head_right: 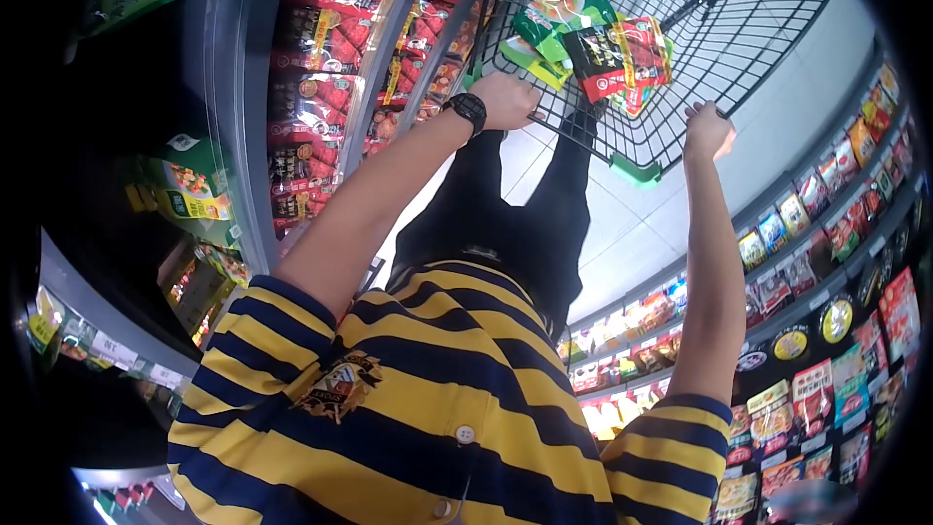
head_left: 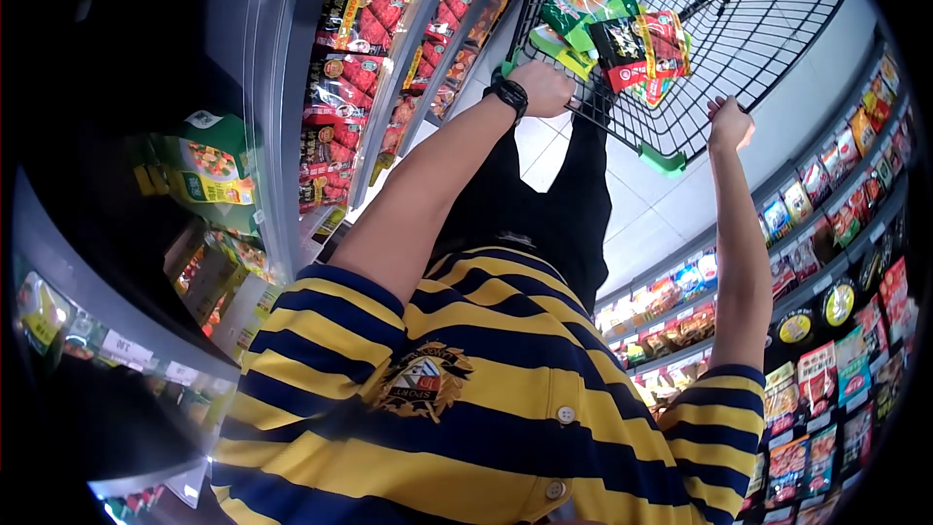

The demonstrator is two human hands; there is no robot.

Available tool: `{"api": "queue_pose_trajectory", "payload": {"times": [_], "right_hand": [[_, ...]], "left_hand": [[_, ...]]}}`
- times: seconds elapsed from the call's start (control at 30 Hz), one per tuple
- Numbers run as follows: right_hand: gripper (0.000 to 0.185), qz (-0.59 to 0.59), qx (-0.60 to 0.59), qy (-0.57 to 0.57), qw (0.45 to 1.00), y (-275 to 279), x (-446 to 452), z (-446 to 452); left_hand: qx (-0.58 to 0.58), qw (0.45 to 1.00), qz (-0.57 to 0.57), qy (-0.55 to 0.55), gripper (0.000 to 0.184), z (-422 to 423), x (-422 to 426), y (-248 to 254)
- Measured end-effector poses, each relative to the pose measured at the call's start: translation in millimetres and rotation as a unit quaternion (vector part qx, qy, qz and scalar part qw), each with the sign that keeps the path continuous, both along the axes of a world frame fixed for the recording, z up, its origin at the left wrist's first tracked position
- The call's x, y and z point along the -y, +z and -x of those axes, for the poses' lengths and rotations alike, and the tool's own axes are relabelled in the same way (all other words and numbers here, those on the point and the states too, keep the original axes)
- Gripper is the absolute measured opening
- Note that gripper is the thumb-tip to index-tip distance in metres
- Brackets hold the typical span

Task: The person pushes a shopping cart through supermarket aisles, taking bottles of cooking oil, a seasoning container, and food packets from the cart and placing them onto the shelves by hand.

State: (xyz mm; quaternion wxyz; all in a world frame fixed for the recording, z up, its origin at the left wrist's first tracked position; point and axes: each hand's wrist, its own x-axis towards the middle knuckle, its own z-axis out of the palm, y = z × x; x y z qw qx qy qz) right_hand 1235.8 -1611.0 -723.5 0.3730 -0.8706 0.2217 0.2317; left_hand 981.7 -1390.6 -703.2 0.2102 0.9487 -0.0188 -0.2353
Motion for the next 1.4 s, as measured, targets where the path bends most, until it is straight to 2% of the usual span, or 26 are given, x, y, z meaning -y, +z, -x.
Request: {"api": "queue_pose_trajectory", "payload": {"times": [0.07, 0.27, 0.53, 0.77, 0.97, 1.0, 1.13, 1.17, 1.4], "right_hand": [[0.03, 0.037, -0.002, 0.052, 0.998, 11.3, -6.1, -15.2], [0.033, -0.04, 0.002, 0.037, 0.999, -19.2, -4.6, -61.4], [0.032, -0.023, 0.01, 0.093, 0.995, -31.4, -20.5, -106.7], [0.027, -0.069, 0.002, 0.041, 0.997, -27.1, -45.1, -119.2], [0.031, -0.087, 0.012, 0.029, 0.996, -38.5, -48.9, -119.9], [0.031, -0.09, 0.014, 0.0, 0.996, -40.6, -51.8, -120.2], [0.031, -0.097, 0.008, 0.008, 0.995, -47.2, -47.5, -123.2], [0.032, -0.058, 0.009, 0.042, 0.997, -41.6, -47.7, -122.1], [0.029, -0.015, -0.001, 0.021, 1.0, -14.6, -58.5, -114.6]], "left_hand": [[0.006, 1.0, 0.005, 0.013, 0.034, -10.6, 2.9, -1.4], [0.007, 0.999, -0.034, 0.026, 0.036, -51.8, -0.8, 1.4], [-0.005, 0.996, -0.088, 0.03, 0.035, -91.3, -19.5, -1.3], [0.029, 0.992, -0.121, -0.007, 0.042, -105.4, -46.2, -10.5], [0.042, 0.994, -0.099, -0.01, 0.043, -114.1, -61.9, -10.9], [0.055, 0.995, -0.087, -0.013, 0.043, -112.1, -65.1, -16.4], [0.025, 0.997, -0.069, -0.006, 0.042, -115.1, -68.7, -13.6], [0.004, 0.998, -0.069, -0.005, 0.042, -118.1, -67.8, -7.4], [0.017, 0.999, -0.036, -0.008, 0.05, -118.3, -67.1, 2.0]]}}
